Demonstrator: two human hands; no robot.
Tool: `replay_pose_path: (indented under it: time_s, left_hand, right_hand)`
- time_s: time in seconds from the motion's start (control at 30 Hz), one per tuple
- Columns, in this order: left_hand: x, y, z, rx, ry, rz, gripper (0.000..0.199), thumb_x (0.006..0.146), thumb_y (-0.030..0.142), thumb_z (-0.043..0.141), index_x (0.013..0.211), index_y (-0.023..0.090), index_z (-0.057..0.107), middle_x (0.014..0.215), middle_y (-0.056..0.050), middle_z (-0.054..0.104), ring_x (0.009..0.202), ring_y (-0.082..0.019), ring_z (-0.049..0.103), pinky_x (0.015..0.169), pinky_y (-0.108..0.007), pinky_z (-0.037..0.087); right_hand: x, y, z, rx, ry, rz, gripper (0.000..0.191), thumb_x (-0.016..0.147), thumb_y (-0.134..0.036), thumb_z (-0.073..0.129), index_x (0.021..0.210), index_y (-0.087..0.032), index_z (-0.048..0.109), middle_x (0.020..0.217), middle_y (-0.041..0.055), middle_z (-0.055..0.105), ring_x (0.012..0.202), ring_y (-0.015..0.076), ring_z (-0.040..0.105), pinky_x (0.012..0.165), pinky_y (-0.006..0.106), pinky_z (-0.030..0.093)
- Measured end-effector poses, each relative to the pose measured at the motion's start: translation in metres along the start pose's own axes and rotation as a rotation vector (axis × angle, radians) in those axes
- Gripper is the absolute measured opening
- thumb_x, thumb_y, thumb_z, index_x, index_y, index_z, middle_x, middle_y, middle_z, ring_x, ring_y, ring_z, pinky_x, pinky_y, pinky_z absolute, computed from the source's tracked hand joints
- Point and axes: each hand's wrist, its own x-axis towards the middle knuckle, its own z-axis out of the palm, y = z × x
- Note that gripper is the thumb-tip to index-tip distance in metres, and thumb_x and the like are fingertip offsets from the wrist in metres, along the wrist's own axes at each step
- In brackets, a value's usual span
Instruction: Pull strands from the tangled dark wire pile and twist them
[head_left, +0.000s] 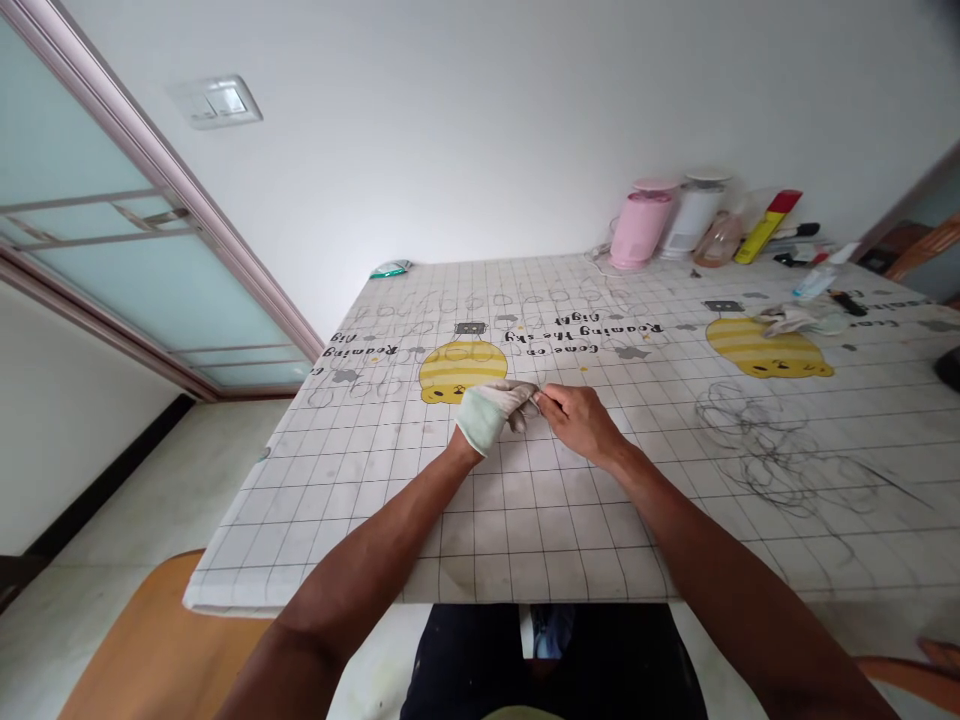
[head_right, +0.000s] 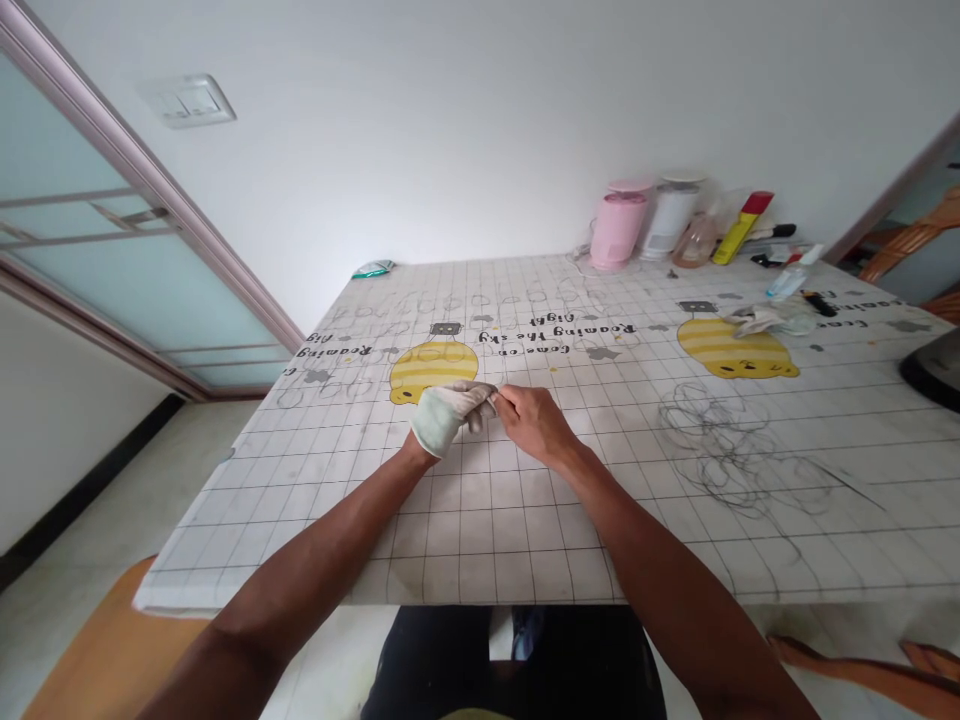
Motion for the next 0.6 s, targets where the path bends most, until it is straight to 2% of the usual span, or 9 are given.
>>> replay_pose_path:
  time_s: [0.07, 0.13, 0.23, 0.37, 0.5, 0.6]
  left_hand:
    - [-0.002, 0.002, -0.001, -0.026, -0.021, -0.029, 0.026, 0.092, 0.037, 0.069, 0.091, 0.014, 0.081, 0.070, -0.004, 0.071, 0.044, -0.009, 0.054, 0.044, -0.023, 0.038]
    - [-0.003, 0.005, -0.003, -0.065, -0.041, -0.085, 0.024, 0.089, 0.037, 0.071, 0.086, 0.015, 0.079, 0.063, -0.002, 0.067, 0.041, -0.009, 0.051, 0.041, -0.024, 0.033]
    - [-0.007, 0.007, -0.004, -0.125, -0.078, -0.141, 0.023, 0.084, 0.037, 0.076, 0.084, 0.014, 0.076, 0.057, -0.001, 0.062, 0.040, -0.010, 0.049, 0.040, -0.025, 0.029]
    - [-0.014, 0.009, -0.002, -0.287, -0.141, -0.165, 0.029, 0.078, 0.040, 0.083, 0.081, 0.012, 0.075, 0.055, 0.001, 0.055, 0.039, -0.008, 0.041, 0.040, -0.025, 0.027]
    - [-0.018, 0.009, 0.001, -0.413, -0.195, -0.235, 0.030, 0.072, 0.037, 0.086, 0.080, 0.010, 0.074, 0.052, 0.003, 0.049, 0.038, -0.005, 0.033, 0.038, -0.023, 0.022]
    - [-0.021, 0.010, 0.005, -0.437, -0.224, -0.252, 0.029, 0.073, 0.035, 0.083, 0.079, 0.009, 0.073, 0.048, 0.006, 0.044, 0.035, -0.005, 0.031, 0.037, -0.023, 0.020]
  right_hand:
    - [0.000, -0.001, -0.009, 0.172, -0.108, 0.064, 0.043, 0.102, -0.053, 0.054, 0.071, -0.024, 0.050, 0.064, -0.0002, 0.055, 0.057, 0.0152, 0.047, 0.055, 0.030, 0.035]
    - [0.001, -0.001, -0.020, 0.390, -0.181, 0.109, 0.034, 0.097, -0.056, 0.065, 0.087, -0.024, 0.065, 0.078, 0.0026, 0.066, 0.065, 0.0175, 0.057, 0.059, 0.031, 0.045]
    - [0.004, 0.001, -0.030, 0.644, -0.203, 0.092, 0.033, 0.089, -0.049, 0.078, 0.110, -0.023, 0.074, 0.093, 0.0056, 0.070, 0.080, 0.0198, 0.063, 0.071, 0.033, 0.053]
    - [0.006, 0.002, -0.025, 0.814, -0.196, 0.092, 0.024, 0.084, -0.042, 0.084, 0.097, -0.023, 0.077, 0.093, 0.0053, 0.070, 0.082, 0.0189, 0.062, 0.078, 0.034, 0.054]
    - [0.005, 0.002, -0.015, 0.863, -0.096, 0.109, 0.021, 0.081, -0.039, 0.088, 0.090, -0.023, 0.077, 0.091, 0.0039, 0.070, 0.082, 0.0186, 0.064, 0.083, 0.035, 0.054]
    - [0.005, 0.002, -0.012, 0.875, -0.013, 0.091, 0.019, 0.079, -0.036, 0.090, 0.088, -0.023, 0.079, 0.087, 0.0028, 0.070, 0.080, 0.0178, 0.065, 0.080, 0.034, 0.053]
